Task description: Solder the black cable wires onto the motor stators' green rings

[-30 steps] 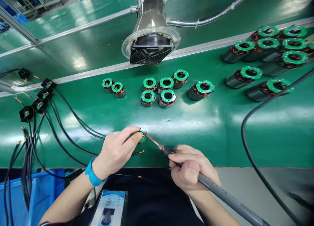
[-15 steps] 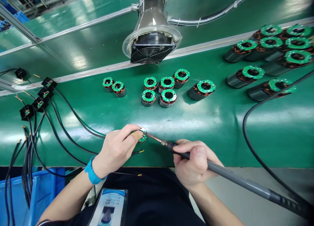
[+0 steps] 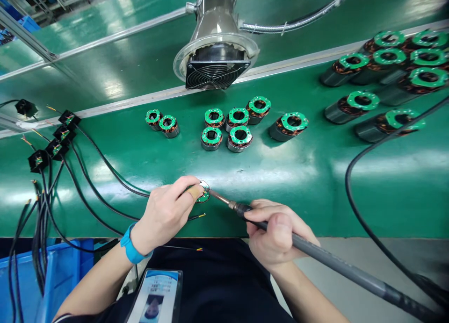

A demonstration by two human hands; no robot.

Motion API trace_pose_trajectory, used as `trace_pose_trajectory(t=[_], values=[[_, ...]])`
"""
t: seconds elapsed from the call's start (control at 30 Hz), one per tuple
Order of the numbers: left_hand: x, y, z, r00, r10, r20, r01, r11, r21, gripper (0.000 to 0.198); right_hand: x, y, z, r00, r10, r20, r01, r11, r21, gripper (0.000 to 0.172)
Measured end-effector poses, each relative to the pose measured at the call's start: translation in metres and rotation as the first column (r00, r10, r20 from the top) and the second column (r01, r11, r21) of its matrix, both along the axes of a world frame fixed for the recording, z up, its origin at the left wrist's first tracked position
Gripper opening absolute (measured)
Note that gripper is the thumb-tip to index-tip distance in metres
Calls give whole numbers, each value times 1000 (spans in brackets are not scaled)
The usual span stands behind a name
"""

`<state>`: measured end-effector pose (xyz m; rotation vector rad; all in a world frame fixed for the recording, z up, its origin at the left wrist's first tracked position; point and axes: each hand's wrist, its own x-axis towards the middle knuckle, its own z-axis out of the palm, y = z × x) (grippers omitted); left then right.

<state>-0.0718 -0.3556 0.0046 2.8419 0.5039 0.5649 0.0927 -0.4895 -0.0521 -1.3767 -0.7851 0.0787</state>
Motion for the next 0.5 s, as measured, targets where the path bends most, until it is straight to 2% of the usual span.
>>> trace_pose_trajectory(t=[0.07, 0.2, 0.5], values=[[0, 0, 0, 1000, 5, -5, -5, 1000, 0, 16, -1, 5, 4, 996, -37, -85, 43, 996, 76, 35], [-1, -2, 0, 1000, 17, -7, -17, 1000, 10, 15, -2, 11, 11, 969, -132, -209, 160, 979, 125, 34], [-1, -2, 0, 1000, 14, 4, -14, 1000, -13, 15, -3, 6, 6, 985, -118, -124, 133, 984, 120, 31]])
